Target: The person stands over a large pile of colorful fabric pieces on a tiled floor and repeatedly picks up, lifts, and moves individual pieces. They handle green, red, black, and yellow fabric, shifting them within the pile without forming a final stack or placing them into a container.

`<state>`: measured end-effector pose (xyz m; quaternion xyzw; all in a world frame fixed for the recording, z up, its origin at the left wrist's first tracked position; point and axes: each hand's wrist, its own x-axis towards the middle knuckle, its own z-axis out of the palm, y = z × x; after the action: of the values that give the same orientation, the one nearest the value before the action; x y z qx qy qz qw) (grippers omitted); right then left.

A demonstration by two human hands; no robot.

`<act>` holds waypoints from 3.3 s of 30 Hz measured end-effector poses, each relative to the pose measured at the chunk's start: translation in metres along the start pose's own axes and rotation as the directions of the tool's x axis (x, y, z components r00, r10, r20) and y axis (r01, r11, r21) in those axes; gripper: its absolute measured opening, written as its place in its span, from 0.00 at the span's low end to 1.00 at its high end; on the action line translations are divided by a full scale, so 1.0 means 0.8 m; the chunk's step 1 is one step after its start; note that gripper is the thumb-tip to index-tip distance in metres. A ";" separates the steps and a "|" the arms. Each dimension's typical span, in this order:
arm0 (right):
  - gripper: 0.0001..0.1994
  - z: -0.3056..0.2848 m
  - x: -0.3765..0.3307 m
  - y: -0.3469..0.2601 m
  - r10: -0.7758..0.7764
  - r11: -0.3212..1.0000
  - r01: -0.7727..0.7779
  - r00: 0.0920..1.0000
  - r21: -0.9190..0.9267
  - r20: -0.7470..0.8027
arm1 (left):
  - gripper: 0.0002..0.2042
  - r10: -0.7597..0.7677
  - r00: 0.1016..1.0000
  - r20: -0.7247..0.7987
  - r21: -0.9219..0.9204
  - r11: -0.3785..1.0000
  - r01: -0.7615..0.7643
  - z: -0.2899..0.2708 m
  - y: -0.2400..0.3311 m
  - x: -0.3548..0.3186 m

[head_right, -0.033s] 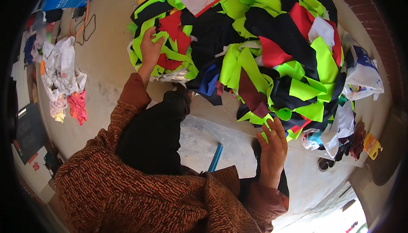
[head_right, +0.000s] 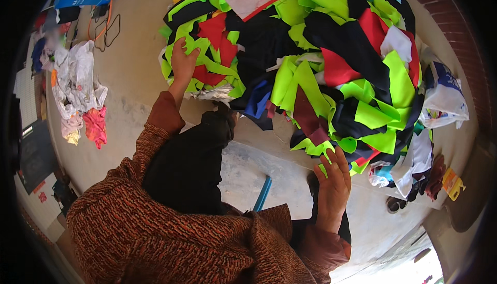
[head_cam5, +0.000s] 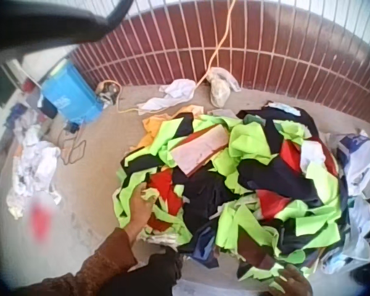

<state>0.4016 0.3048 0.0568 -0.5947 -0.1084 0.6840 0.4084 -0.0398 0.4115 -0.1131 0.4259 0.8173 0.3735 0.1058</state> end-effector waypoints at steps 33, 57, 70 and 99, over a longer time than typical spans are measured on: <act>0.17 -0.002 0.016 0.011 0.059 0.998 -0.061 0.996 0.030 0.072 | 0.18 -0.016 0.989 0.145 -0.586 0.804 0.099 -0.015 0.151 0.027; 0.17 -0.009 0.025 0.017 0.086 0.996 -0.088 0.993 0.016 0.085 | 0.40 -0.392 0.920 0.019 0.113 0.915 0.388 0.056 -0.009 0.014; 0.16 -0.005 0.029 0.021 0.105 0.994 -0.107 0.992 0.024 0.064 | 0.17 -0.556 0.802 0.218 -0.680 0.503 0.534 0.083 -0.038 0.050; 0.17 -0.017 0.038 0.027 0.141 0.989 -0.142 0.989 0.032 0.046 | 0.46 -0.028 0.957 0.287 0.337 0.939 -0.074 0.063 0.081 0.140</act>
<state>0.4058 0.3077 0.0174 -0.5784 -0.0630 0.7260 0.3666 -0.0436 0.5475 -0.0865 0.4971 0.8407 0.1601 0.1431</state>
